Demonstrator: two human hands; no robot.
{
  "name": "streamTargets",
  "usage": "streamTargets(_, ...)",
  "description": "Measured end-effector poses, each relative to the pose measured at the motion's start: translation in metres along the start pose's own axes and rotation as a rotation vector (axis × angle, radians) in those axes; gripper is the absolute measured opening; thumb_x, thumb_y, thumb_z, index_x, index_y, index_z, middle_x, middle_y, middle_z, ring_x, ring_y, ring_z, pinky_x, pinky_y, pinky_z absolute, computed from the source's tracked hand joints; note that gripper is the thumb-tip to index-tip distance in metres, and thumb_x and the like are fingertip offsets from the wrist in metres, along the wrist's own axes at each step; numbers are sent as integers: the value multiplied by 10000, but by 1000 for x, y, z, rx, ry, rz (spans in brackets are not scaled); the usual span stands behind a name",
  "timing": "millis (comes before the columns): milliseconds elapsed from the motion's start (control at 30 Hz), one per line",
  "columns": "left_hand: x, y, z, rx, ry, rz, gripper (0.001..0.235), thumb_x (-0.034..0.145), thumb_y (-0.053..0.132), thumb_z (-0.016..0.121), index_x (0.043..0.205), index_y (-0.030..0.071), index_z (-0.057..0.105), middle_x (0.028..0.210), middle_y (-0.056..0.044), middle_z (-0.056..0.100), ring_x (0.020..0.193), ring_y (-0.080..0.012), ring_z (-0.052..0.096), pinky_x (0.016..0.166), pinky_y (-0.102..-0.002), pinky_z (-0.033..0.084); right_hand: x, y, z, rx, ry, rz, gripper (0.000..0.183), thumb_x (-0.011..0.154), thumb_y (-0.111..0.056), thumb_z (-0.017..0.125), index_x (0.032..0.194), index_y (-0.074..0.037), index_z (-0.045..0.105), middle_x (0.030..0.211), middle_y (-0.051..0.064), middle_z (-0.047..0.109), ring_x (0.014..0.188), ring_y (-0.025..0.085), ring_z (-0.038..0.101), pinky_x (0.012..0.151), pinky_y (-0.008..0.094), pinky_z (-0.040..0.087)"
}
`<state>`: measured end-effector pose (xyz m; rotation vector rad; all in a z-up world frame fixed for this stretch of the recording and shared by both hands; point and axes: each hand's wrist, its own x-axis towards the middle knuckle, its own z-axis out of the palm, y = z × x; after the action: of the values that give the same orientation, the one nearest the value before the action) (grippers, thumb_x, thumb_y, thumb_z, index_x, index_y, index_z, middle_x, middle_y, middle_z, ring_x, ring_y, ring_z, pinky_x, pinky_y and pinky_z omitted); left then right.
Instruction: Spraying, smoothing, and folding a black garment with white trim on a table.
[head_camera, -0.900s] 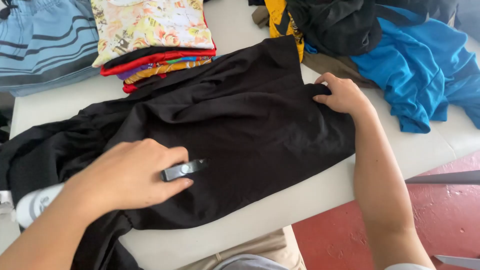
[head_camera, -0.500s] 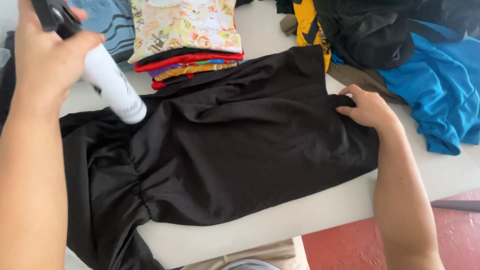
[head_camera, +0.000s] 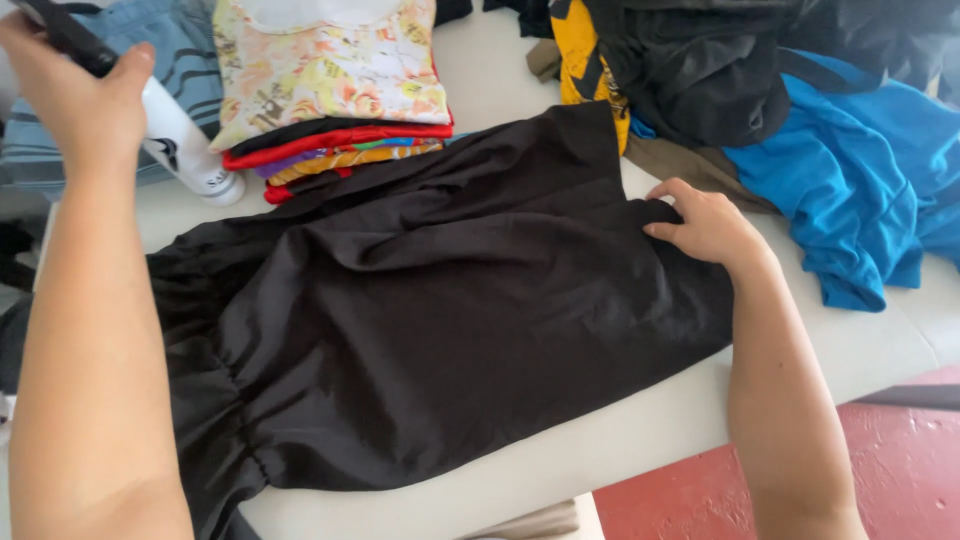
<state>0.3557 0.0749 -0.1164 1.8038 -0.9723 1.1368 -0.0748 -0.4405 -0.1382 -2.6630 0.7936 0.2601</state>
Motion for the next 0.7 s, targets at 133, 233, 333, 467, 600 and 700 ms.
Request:
streamTargets(133,-21,-41,11,189,-12,-91,569,996,68,1149,1175,-66,625,1082,-204,679,945,-326,710,745,-430,545,0,2,1,-2,11,-21,437,958,-299,660,1372,-205,553,1256,168,697,1147,360,648,963,484,488)
streamTargets(233,-20,-31,12,182,-55,-252,521,1114,141,1065,1148,-41,577,1053,-181,647,919,-282,688,718,-430,546,-1,0,0,-1,1,-14,444,965,-317,647,1384,-218,542,1280,168,683,1165,364,630,975,489,482)
streamTargets(333,-16,-12,9,197,-30,-116,693,1042,-5,1142,1295,-143,512,1252,-297,529,1161,-404,565,915,-530,460,0,1,1,0,0,-20,444,967,-309,646,1386,-209,540,1280,160,685,1159,360,634,975,486,483)
streamTargets(467,-22,-6,6,150,-47,-176,785,1077,10,1145,1303,-115,404,1236,-261,426,1156,-401,493,954,-510,438,0,0,0,-6,-3,-7,444,970,-317,649,1389,-226,537,1298,164,669,1181,360,617,979,488,479)
streamTargets(600,-34,-8,-11,220,-44,-204,821,1104,154,1166,1226,-36,376,1174,-186,382,1097,-356,476,866,-446,434,4,5,4,-28,57,-78,461,937,-309,672,1369,-179,574,1296,146,663,1189,329,611,980,476,465)
streamTargets(700,-48,29,-46,145,-48,-464,706,1199,236,1002,1356,-33,369,1329,-224,391,1148,-406,650,828,-477,573,-8,-10,3,62,150,-78,768,876,-483,721,1545,-233,439,1291,181,526,1204,325,544,1004,459,452)
